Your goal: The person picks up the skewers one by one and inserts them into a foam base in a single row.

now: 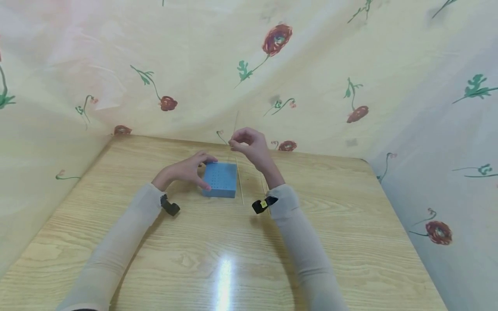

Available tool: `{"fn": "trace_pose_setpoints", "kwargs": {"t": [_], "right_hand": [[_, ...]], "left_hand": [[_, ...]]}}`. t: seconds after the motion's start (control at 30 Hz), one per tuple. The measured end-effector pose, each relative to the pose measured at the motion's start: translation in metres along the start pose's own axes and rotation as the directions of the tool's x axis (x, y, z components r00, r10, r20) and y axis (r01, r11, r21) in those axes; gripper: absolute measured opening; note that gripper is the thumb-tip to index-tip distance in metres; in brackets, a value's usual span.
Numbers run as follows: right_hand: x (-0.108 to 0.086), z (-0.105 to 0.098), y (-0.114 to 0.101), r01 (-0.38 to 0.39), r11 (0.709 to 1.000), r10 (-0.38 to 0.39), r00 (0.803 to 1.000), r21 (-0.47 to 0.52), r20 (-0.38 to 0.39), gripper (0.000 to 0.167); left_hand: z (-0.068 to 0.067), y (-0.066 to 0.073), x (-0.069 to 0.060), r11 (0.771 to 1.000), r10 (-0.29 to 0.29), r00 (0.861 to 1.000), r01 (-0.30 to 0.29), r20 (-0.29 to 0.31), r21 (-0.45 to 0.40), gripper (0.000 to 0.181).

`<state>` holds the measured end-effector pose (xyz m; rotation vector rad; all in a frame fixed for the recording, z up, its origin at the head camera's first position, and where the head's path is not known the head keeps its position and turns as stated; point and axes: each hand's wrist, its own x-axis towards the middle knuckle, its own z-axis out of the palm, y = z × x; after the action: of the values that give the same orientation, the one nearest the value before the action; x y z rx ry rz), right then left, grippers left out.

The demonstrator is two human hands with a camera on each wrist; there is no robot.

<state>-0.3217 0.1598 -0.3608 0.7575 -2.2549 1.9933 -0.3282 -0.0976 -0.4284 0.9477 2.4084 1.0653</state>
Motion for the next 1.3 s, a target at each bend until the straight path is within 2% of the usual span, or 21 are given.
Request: {"fn": "trace_pose_setpoints", "kwargs": {"t": [0.33, 0.73, 1.1, 1.3], "right_hand": [[0.008, 0.016, 0.004, 0.033, 0.999, -0.033, 0.999, -0.007, 0.016, 0.012], [0.018, 0.032, 0.008, 0.069, 0.996, -0.067, 0.997, -0.056, 0.034, 0.010], [0.024, 0.042, 0.010, 0.068, 0.996, -0.066, 0.997, -0.060, 0.041, 0.017], [0.026, 0.044, 0.012, 0.063, 0.995, -0.060, 0.997, -0.078, 0.047, 0.014]], "left_hand": [[0.001, 0.001, -0.001, 0.999, -0.037, 0.999, 0.037, 0.003, -0.019, 0.091], [0.000, 0.002, -0.001, 0.999, -0.033, 0.999, 0.033, 0.008, -0.023, 0.096], [-0.003, 0.005, -0.003, 0.999, -0.023, 1.000, 0.023, 0.005, -0.027, 0.089], [-0.002, 0.003, -0.002, 0.999, -0.026, 1.000, 0.026, 0.007, -0.032, 0.088]]}}
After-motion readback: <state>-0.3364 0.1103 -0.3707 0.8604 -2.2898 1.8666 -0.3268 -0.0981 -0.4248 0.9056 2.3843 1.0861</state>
